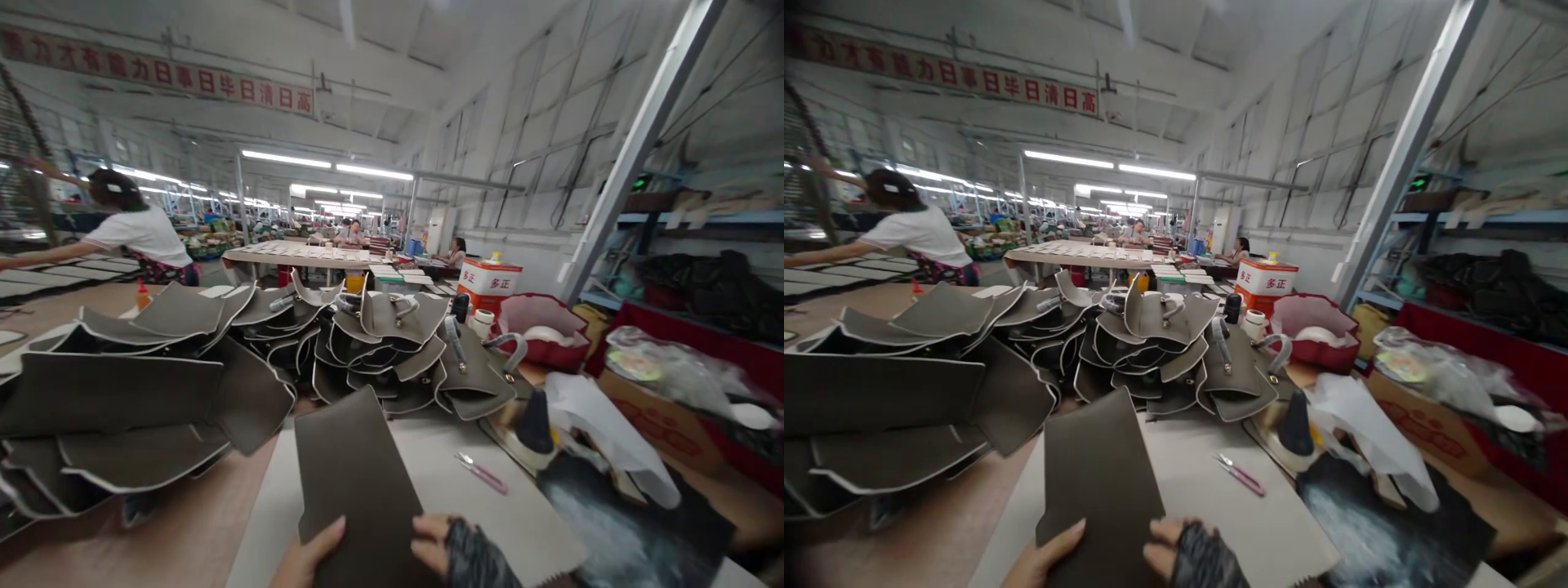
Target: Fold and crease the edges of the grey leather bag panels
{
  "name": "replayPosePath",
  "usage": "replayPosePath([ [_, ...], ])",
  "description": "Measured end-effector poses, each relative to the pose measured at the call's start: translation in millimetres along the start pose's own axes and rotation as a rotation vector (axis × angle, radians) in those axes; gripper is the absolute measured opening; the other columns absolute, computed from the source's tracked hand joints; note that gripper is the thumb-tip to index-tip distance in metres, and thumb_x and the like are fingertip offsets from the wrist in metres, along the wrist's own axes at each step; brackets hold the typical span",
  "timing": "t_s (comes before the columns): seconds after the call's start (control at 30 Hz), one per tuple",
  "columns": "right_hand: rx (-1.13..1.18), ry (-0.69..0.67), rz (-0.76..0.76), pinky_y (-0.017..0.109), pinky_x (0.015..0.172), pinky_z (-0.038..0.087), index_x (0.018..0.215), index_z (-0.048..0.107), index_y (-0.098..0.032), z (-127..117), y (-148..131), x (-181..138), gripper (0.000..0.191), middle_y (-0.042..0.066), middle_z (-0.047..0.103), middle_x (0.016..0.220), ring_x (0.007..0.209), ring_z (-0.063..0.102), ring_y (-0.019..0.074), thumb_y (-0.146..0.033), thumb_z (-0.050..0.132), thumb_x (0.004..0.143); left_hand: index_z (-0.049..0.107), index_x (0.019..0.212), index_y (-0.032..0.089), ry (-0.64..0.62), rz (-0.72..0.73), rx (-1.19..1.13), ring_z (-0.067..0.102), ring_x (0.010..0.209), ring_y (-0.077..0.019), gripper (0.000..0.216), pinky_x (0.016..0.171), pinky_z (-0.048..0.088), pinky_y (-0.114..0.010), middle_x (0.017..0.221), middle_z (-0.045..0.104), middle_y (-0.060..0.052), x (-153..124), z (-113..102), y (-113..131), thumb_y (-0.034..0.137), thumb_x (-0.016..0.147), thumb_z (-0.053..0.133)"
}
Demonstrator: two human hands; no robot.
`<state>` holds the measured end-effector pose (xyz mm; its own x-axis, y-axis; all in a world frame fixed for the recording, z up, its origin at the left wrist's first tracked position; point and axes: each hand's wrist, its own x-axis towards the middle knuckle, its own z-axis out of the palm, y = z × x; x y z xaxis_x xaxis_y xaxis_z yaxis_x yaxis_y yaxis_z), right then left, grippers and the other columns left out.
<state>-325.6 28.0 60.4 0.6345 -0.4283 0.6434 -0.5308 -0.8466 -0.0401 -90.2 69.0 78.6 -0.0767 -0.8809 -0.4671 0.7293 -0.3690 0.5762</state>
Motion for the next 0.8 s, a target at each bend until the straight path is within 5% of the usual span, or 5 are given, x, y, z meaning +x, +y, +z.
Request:
replayPosePath([
  [0.1, 0.403, 0.119, 0.672, 0.033, 0.081, 0.054, 0.104, 0.063, -0.020, -12.1, -5.9, 16.1, 0.030, 0.009, 0.069, 0.102, 0.096, 0.064, 0.0214, -0.038, 0.047, 0.086, 0.031, 0.136, 0.007, 0.077, 0.020, 0.019, 0.068, 0.085, -0.0372, 0.084, 0.083, 0.052, -0.054, 0.090, 0.074, -0.017, -21.7, -4.3, -12.3, 0.020, 0.065, 0.073],
  [0.2, 0.839, 0.060, 1.052, 0.027, 0.059, 0.050, 0.088, 0.064, -0.014, -11.2, -12.3, 42.8, 0.034, 0.007, 0.066, 0.078, 0.066, 0.061, 0.0157, -0.045, 0.055, 0.076, 0.033, 0.136, 0.010, 0.133, 0.025, 0.027, 0.068, 0.085, -0.0370, 0.084, 0.083, 0.052, -0.055, 0.092, 0.074, -0.016, -32.7, -3.5, -19.2, 0.017, 0.063, 0.074],
  [0.63, 1.297, -0.192, 1.073, 0.020, 0.047, 0.039, 0.065, 0.055, -0.014, -6.6, 30.2, 51.2, 0.025, -0.002, 0.054, 0.056, 0.049, 0.050, 0.0076, -0.038, 0.062, 0.069, 0.043, 0.127, 0.012, 0.170, -0.050, 0.128, 0.068, 0.087, -0.0373, 0.078, 0.077, 0.054, -0.052, 0.091, 0.073, -0.015, 11.5, 11.1, -25.3, 0.024, 0.057, 0.078],
  [0.7, 1.398, -0.188, 1.108, 0.020, 0.048, 0.039, 0.067, 0.055, -0.014, -0.2, 38.5, 49.6, 0.024, -0.002, 0.054, 0.057, 0.050, 0.051, 0.0079, -0.036, 0.063, 0.066, 0.048, 0.120, 0.016, 0.225, 0.098, 0.296, 0.064, 0.097, -0.0356, 0.069, 0.083, 0.051, -0.051, 0.096, 0.071, -0.013, 26.7, 9.0, -19.3, 0.032, 0.059, 0.076],
  [0.8, 1.483, -0.183, 1.135, 0.020, 0.047, 0.039, 0.068, 0.052, -0.015, 12.3, 40.9, 53.8, 0.025, -0.003, 0.054, 0.057, 0.050, 0.051, 0.0079, -0.037, 0.061, 0.063, 0.056, 0.103, 0.020, 0.470, 0.687, 0.728, 0.052, 0.114, -0.0333, 0.053, 0.098, 0.038, -0.049, 0.105, 0.064, -0.011, 44.1, 7.3, -10.4, 0.044, 0.058, 0.072],
])
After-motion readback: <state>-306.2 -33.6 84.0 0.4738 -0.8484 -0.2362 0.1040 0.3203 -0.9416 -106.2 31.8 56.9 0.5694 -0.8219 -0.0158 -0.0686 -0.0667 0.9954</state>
